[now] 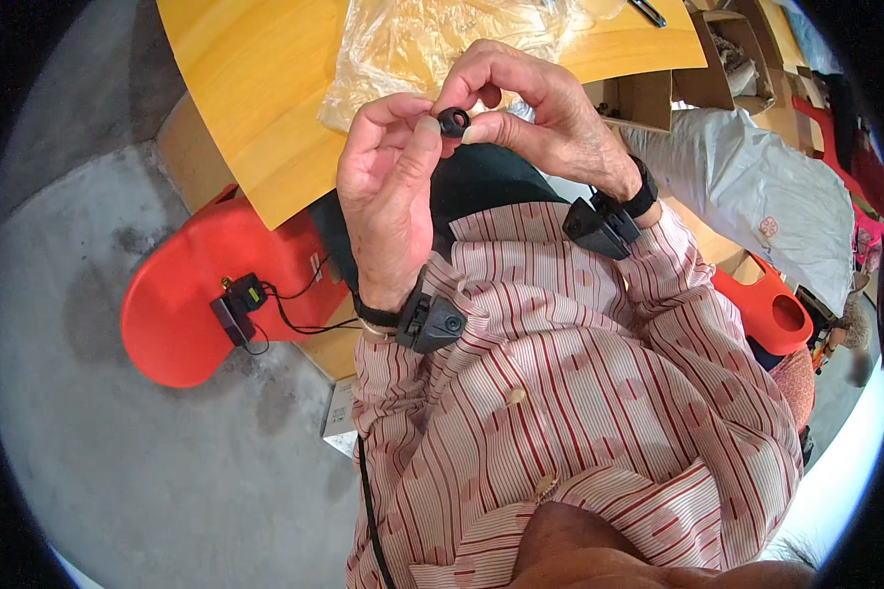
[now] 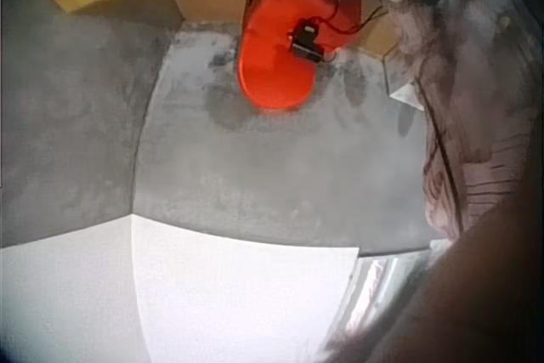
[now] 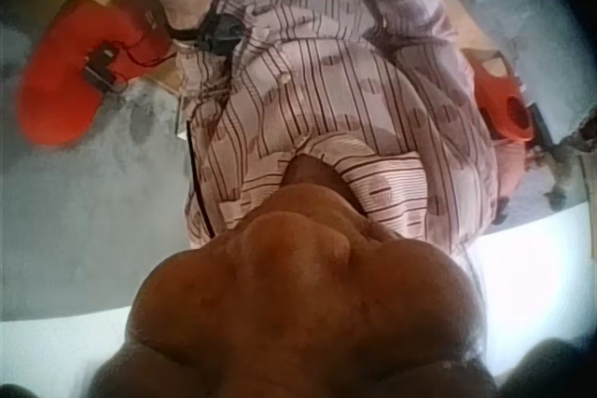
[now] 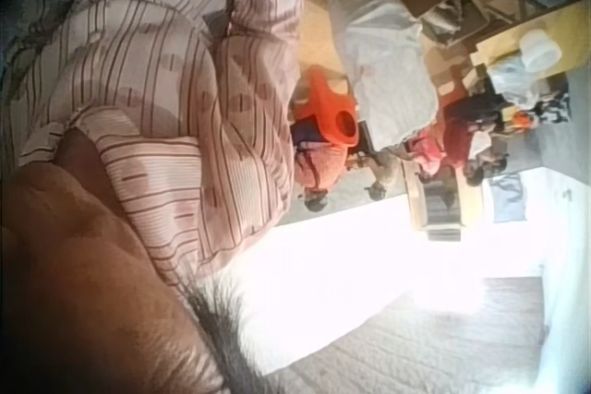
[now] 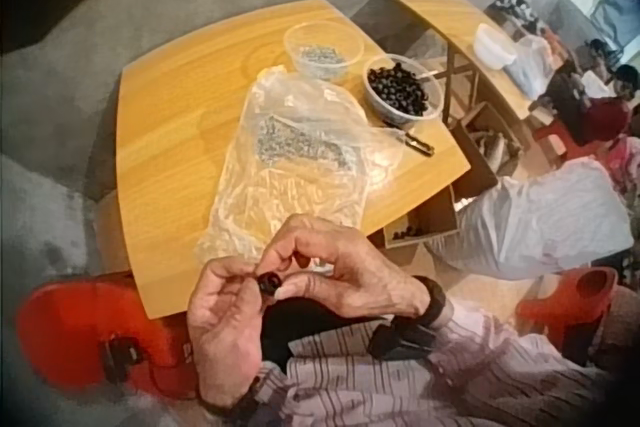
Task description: Manually assembling small black plastic parts by fitting rubber seals onto them at a workstation.
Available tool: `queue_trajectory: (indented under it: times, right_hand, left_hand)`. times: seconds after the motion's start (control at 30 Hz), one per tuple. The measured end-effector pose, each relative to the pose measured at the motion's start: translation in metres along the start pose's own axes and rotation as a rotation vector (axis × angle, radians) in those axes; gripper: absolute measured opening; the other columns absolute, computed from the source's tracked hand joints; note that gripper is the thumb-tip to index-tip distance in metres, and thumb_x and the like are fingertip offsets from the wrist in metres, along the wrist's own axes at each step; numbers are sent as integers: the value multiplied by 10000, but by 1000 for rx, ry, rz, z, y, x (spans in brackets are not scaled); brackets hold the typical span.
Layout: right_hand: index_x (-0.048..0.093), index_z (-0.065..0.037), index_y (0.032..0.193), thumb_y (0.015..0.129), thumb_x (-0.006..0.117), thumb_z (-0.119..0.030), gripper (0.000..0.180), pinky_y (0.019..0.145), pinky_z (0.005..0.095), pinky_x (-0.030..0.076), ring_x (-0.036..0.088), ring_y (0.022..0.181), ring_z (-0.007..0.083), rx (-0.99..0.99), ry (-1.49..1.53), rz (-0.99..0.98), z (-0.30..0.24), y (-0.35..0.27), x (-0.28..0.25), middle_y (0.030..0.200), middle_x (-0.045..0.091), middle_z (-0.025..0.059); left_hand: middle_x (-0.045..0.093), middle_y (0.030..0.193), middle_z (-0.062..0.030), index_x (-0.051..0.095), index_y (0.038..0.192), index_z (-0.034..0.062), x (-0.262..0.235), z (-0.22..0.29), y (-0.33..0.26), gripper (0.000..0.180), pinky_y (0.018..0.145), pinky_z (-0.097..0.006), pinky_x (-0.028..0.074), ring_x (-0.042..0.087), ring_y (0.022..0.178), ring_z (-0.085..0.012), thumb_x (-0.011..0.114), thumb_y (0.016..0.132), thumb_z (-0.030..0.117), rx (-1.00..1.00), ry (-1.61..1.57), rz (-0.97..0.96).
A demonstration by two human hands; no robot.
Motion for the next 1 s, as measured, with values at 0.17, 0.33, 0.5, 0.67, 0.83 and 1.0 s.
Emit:
queue_trajectory:
  times: [0.17, 0.33, 0.5, 0.67, 0.83, 1.0]
  right_hand:
    - [619, -36, 982, 795, 682, -80, 202, 696, 227, 429, 502, 755, 75, 77, 250, 86, 11, -4, 4, 802, 530, -19]
    - [610, -42, 1007, 825, 658, -56, 188, 700, 185, 431, 486, 777, 42, 135, 399, 108, 17, -9, 12, 818, 504, -43]
    - [600, -53, 1034, 854, 634, -52, 184, 723, 162, 431, 479, 796, 29, 202, 567, 96, 19, -12, 16, 850, 500, -58]
    - [589, -65, 1053, 867, 626, -72, 190, 758, 167, 425, 480, 823, 24, 228, 636, 99, 24, -15, 20, 871, 500, -62]
    - [557, -60, 1083, 845, 659, -133, 269, 823, 214, 418, 496, 876, 50, 243, 680, 70, 27, -18, 25, 969, 530, -39]
    - [550, -55, 1087, 854, 652, -135, 267, 822, 218, 427, 500, 875, 49, 234, 660, 75, 28, -18, 26, 977, 532, -37]
  left_hand:
    - [580, 1048, -90, 494, 1129, 15, 4, -1, -1, 277, 880, -321, 453, 566, 982, -167, 585, 867, 10, 30, 4, -42]
    - [576, 1046, -84, 486, 1137, 17, 8, 0, 1, 319, 888, -302, 444, 560, 987, -158, 597, 842, -31, 67, 47, -91]
    - [557, 974, -49, 507, 1100, 10, 11, 3, 0, 333, 828, -244, 426, 529, 904, -115, 606, 801, -97, 68, 73, -65]
    - [560, 974, -52, 511, 1094, 6, 11, 2, 0, 327, 813, -239, 431, 531, 895, -114, 612, 800, -94, 70, 51, -75]
    - [575, 972, -59, 524, 1084, -4, 12, 4, -1, 311, 820, -241, 437, 541, 884, -118, 619, 800, -86, 67, 67, -41]
    - [580, 992, -72, 522, 1099, -10, 7, 4, -3, 308, 854, -257, 443, 551, 924, -129, 620, 813, -66, 109, 103, -69]
Point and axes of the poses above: each hand's wrist, its own y-axis towards the middle knuckle, its own x-axis out of the palm, z = x × y, the point moved 7 cm from there along y, towards the middle knuckle
